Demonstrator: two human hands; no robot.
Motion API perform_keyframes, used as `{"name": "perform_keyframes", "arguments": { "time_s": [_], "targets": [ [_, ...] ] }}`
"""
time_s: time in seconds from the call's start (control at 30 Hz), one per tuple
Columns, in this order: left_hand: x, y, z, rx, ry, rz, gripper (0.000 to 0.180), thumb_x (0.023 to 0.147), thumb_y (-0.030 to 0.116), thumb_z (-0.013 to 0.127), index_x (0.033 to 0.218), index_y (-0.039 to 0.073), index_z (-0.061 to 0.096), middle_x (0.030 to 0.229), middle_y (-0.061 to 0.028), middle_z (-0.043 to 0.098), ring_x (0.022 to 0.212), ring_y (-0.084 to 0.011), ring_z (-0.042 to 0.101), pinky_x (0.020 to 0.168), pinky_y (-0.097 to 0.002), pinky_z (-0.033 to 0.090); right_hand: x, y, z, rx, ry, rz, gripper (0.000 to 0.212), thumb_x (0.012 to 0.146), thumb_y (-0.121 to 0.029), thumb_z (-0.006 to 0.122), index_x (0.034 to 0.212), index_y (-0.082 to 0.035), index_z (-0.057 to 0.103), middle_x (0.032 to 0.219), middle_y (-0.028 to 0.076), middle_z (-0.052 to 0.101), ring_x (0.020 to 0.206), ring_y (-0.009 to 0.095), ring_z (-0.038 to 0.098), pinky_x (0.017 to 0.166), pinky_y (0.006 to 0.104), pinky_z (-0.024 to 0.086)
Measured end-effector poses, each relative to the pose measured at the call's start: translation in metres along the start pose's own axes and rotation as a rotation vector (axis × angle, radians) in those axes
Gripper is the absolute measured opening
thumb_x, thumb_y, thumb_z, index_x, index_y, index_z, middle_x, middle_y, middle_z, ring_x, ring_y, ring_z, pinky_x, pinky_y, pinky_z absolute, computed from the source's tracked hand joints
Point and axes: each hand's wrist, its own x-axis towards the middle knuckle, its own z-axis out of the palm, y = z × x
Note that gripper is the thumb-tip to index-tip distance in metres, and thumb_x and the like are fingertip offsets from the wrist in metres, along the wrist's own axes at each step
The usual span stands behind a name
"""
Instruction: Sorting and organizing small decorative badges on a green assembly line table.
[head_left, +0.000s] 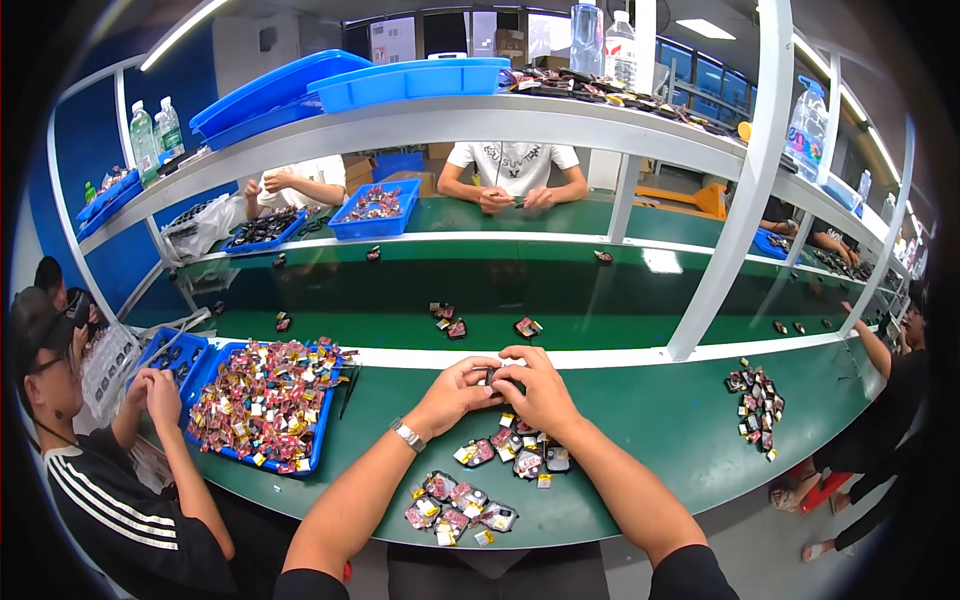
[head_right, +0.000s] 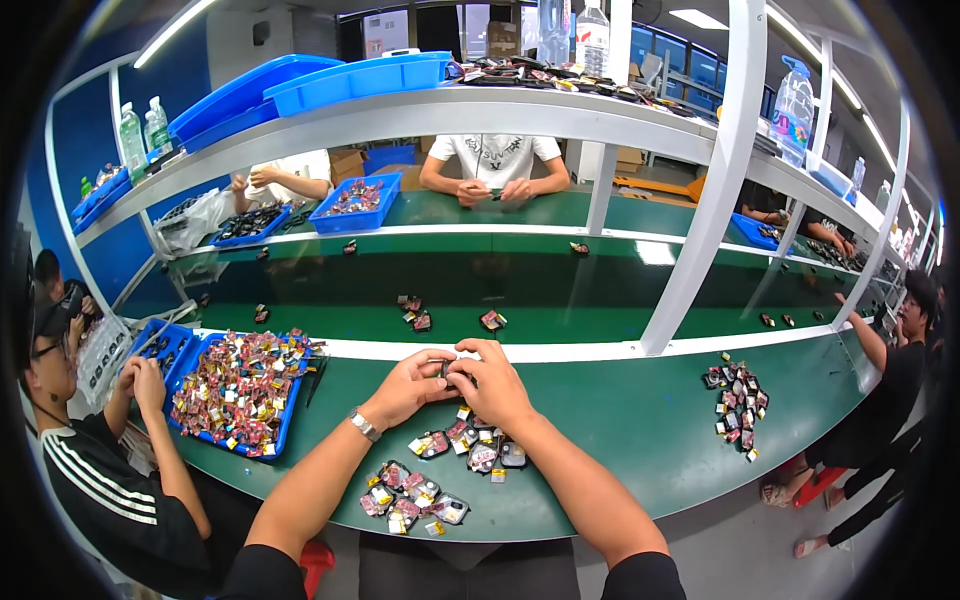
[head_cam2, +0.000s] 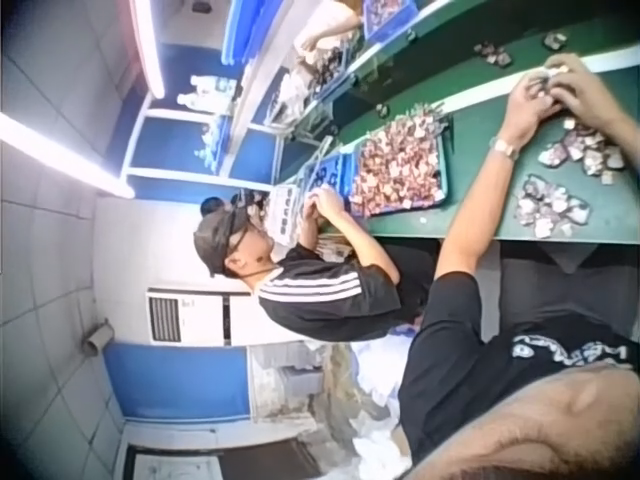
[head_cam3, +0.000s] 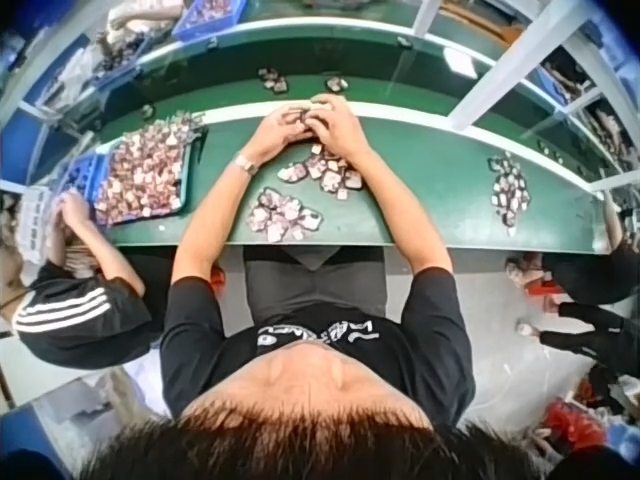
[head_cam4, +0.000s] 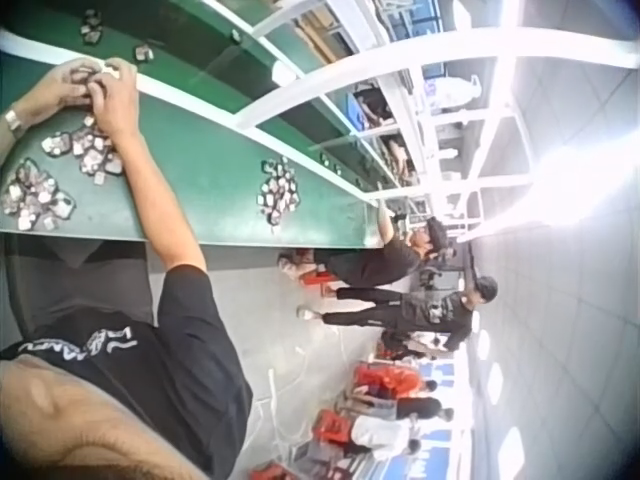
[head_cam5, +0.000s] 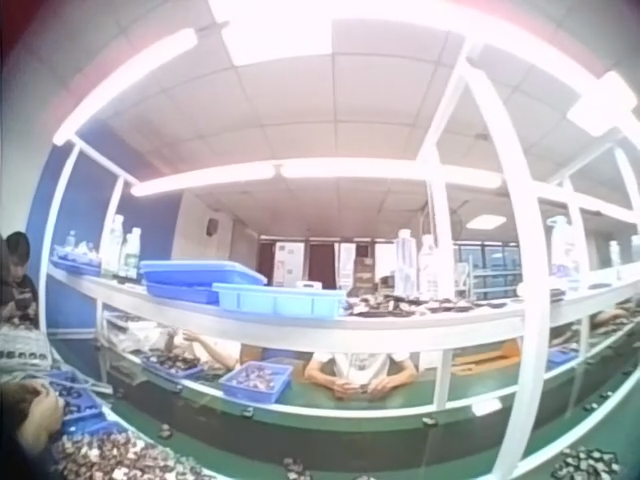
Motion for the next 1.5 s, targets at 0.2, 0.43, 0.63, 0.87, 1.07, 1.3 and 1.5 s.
{"name": "perform_keyframes", "arguments": {
  "time_s": [0.2,0.43,0.63,0.87,1.07,1.3,1.5],
  "targets": [
    [0.001,-0.004,-0.002,0.033,0.010,-0.011,0.033,0.095,0.005,0.053,0.127,0.002,0.047,0.121,-0.0088,0.055,0.113,-0.0183,0.057,0.098,-0.0379,0.051,0.000,0.000,-0.001,-0.019,-0.032,0.001,0.008,0.079,-0.010,0.069,0.085,-0.006,0.069,0.117,0.008,0.058,0.113,0.028,0.052,0.095,0.0381,0.045],
    [0.003,-0.012,-0.007,0.007,0.024,-0.058,0.028,0.096,0.008,0.053,0.124,0.004,0.049,0.117,-0.0076,0.057,0.107,-0.0179,0.060,0.094,-0.0373,0.053,-0.003,0.002,-0.010,0.069,-0.157,-0.051,0.009,0.078,-0.011,0.071,0.086,-0.007,0.068,0.118,0.008,0.058,0.115,0.029,0.050,0.100,0.0388,0.041],
    [0.004,-0.012,-0.003,-0.041,0.020,-0.060,0.027,0.097,0.009,0.051,0.124,0.005,0.048,0.117,-0.0081,0.057,0.108,-0.0181,0.059,0.096,-0.0368,0.052,-0.008,0.002,0.000,0.003,-0.051,0.024,0.009,0.079,-0.012,0.071,0.086,-0.007,0.069,0.118,0.008,0.058,0.115,0.028,0.051,0.097,0.0379,0.043],
    [0.003,-0.014,-0.009,-0.054,0.015,-0.044,0.027,0.098,0.009,0.051,0.124,0.005,0.048,0.117,-0.0087,0.058,0.110,-0.0191,0.059,0.097,-0.0369,0.051,-0.011,0.002,0.008,0.049,0.007,0.017,0.011,0.077,-0.008,0.070,0.088,-0.006,0.070,0.115,0.007,0.059,0.111,0.028,0.053,0.092,0.0373,0.047],
    [0.003,-0.013,-0.004,-0.073,0.006,-0.025,0.028,0.097,0.009,0.052,0.124,0.004,0.048,0.118,-0.0100,0.058,0.111,-0.0197,0.059,0.097,-0.0363,0.051,-0.016,0.007,0.017,0.110,0.076,0.122,0.012,0.077,-0.010,0.071,0.089,-0.009,0.073,0.111,0.005,0.063,0.108,0.027,0.055,0.092,0.0375,0.047],
    [0.004,-0.014,-0.004,-0.076,0.016,0.029,0.026,0.097,0.009,0.053,0.122,0.004,0.049,0.120,-0.0121,0.058,0.110,-0.0195,0.060,0.097,-0.0364,0.052,-0.013,0.004,0.018,0.155,0.088,0.169,0.012,0.077,-0.010,0.071,0.088,-0.010,0.074,0.115,0.005,0.064,0.111,0.028,0.055,0.094,0.0383,0.046],
    [0.003,-0.016,-0.006,-0.062,0.053,0.060,0.026,0.096,0.008,0.054,0.121,0.004,0.048,0.118,-0.0113,0.060,0.110,-0.0190,0.059,0.096,-0.0349,0.052,-0.016,-0.004,0.016,0.139,0.022,0.084,0.023,0.079,-0.005,0.066,0.102,-0.008,0.070,0.127,0.010,0.056,0.120,0.031,0.049,0.101,0.0406,0.041]
  ]
}}
